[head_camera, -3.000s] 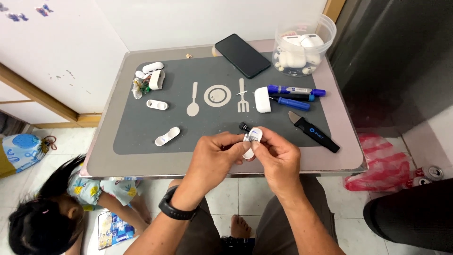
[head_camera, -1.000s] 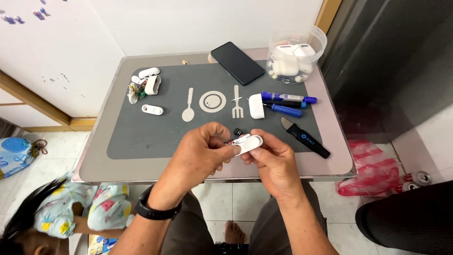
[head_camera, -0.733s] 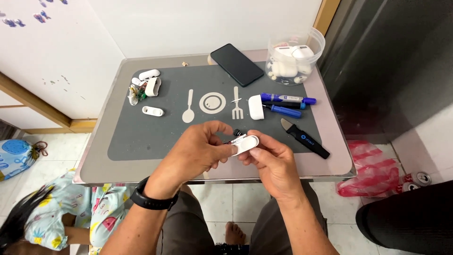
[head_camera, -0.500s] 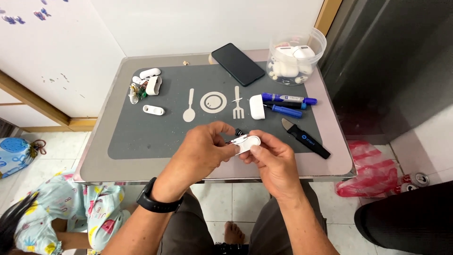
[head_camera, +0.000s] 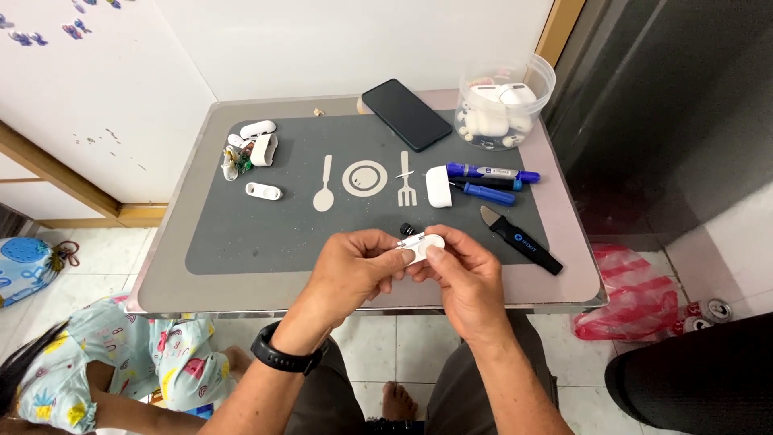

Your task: Repairing a wireless earbud charging case by assembling internal components and securing them with a screwdriver.

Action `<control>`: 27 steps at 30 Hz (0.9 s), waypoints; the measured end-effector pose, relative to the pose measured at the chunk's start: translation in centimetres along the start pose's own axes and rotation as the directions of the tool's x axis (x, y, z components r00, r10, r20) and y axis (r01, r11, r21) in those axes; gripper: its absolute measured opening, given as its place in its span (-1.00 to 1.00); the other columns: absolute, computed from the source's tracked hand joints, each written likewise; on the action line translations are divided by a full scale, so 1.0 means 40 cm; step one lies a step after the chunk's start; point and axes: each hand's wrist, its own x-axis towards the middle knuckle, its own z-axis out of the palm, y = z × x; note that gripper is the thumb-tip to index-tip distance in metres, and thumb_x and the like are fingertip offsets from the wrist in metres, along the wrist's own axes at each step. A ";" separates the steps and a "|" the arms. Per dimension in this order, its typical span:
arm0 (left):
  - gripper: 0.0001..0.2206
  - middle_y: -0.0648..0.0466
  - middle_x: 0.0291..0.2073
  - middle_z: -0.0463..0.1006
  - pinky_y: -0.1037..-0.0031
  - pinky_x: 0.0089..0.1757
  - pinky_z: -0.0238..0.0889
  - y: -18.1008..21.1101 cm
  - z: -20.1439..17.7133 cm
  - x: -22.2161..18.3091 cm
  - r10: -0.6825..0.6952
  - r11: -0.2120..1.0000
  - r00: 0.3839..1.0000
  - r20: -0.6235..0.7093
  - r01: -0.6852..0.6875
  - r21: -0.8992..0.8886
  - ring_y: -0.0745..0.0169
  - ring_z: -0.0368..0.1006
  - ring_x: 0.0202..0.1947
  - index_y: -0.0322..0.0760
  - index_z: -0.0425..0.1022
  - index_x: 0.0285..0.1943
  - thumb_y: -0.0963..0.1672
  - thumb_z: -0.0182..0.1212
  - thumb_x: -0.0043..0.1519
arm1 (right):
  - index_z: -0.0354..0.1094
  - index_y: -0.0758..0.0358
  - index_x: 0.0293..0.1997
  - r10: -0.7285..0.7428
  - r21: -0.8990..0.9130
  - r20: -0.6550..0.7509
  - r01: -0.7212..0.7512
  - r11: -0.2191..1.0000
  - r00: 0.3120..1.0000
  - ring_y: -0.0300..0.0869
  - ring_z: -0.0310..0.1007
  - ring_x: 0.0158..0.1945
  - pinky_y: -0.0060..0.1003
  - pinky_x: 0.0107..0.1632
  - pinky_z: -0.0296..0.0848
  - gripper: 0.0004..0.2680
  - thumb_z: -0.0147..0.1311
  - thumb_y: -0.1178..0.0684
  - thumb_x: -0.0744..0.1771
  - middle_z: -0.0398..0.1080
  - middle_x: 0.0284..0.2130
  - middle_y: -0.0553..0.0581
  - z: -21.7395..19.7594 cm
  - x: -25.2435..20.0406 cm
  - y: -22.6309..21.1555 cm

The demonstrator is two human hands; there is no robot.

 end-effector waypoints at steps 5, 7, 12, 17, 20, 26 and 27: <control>-0.79 -0.18 -0.62 0.58 0.64 -0.68 0.25 0.016 0.000 -0.012 0.050 0.998 0.998 -0.021 -0.050 0.031 0.33 0.43 -0.69 -0.65 0.62 -0.22 -0.22 0.40 0.12 | 0.41 0.55 0.08 -0.044 -0.086 -0.047 0.039 0.996 0.998 0.05 0.62 -0.39 -0.21 -0.32 0.66 -0.75 0.18 0.29 0.29 0.54 -0.33 0.49 0.023 -0.008 -0.006; -0.80 -0.19 -0.60 0.58 0.62 -0.66 0.26 0.026 0.005 -0.021 0.048 0.999 0.999 -0.013 -0.047 0.020 0.32 0.44 -0.68 -0.64 0.62 -0.22 -0.22 0.40 0.13 | 0.42 0.55 0.07 -0.051 -0.091 -0.054 0.046 0.995 0.997 0.05 0.62 -0.40 -0.21 -0.32 0.67 -0.75 0.19 0.29 0.29 0.54 -0.34 0.48 0.019 -0.005 0.000; -0.76 -0.17 -0.59 0.63 0.60 -0.61 0.28 0.002 0.037 -0.016 0.176 0.983 0.981 -0.087 -0.171 0.062 0.31 0.44 -0.66 -0.58 0.66 -0.19 -0.20 0.49 0.07 | 0.44 0.54 0.04 -0.068 -0.114 -0.055 0.062 0.992 0.996 0.03 0.62 -0.40 -0.20 -0.32 0.66 -0.76 0.19 0.32 0.28 0.55 -0.39 0.50 0.013 -0.004 0.000; -0.88 0.09 -0.66 0.51 0.57 -0.54 0.15 0.015 0.033 -0.048 0.225 0.956 0.967 -0.118 -0.196 0.216 0.41 0.27 -0.62 -0.33 0.69 -0.28 -0.15 0.45 0.13 | 0.48 0.50 -0.02 -0.076 -0.112 -0.029 0.072 0.991 0.997 0.03 0.57 -0.42 -0.18 -0.34 0.63 -0.82 0.16 0.21 0.32 0.56 -0.38 0.45 0.021 -0.020 -0.026; -0.90 0.31 -0.69 0.34 0.55 -0.52 0.02 -0.007 0.040 -0.064 0.234 0.940 0.969 -0.079 -0.205 0.273 0.50 0.09 -0.61 -0.15 0.64 -0.34 -0.10 0.36 0.22 | 0.51 0.43 -0.12 -0.087 -0.204 -0.027 0.079 0.976 0.996 -0.03 0.48 -0.51 -0.23 -0.41 0.58 -0.86 0.15 0.15 0.33 0.54 -0.44 0.31 0.027 -0.032 -0.030; -0.87 0.27 -0.68 0.33 0.54 -0.50 0.06 -0.034 0.048 -0.060 0.229 0.967 0.968 -0.100 -0.215 0.140 0.48 0.11 -0.60 -0.23 0.63 -0.30 -0.11 0.26 0.27 | 0.51 0.41 -0.24 -0.182 -0.391 -0.062 0.144 0.909 0.981 -0.11 0.46 -0.63 -0.32 -0.53 0.52 -0.88 0.11 0.14 0.33 0.50 -0.60 0.25 0.077 -0.039 -0.055; -0.84 0.26 -0.68 0.27 0.54 -0.50 0.02 -0.036 0.047 -0.058 0.172 0.984 0.979 -0.113 -0.165 0.073 0.47 0.09 -0.60 -0.26 0.67 -0.24 -0.12 0.22 0.28 | 0.51 0.40 -0.27 -0.177 -0.408 -0.076 0.131 0.904 0.981 -0.13 0.46 -0.63 -0.33 -0.54 0.50 -0.89 0.11 0.15 0.32 0.50 -0.59 0.22 0.087 -0.040 -0.059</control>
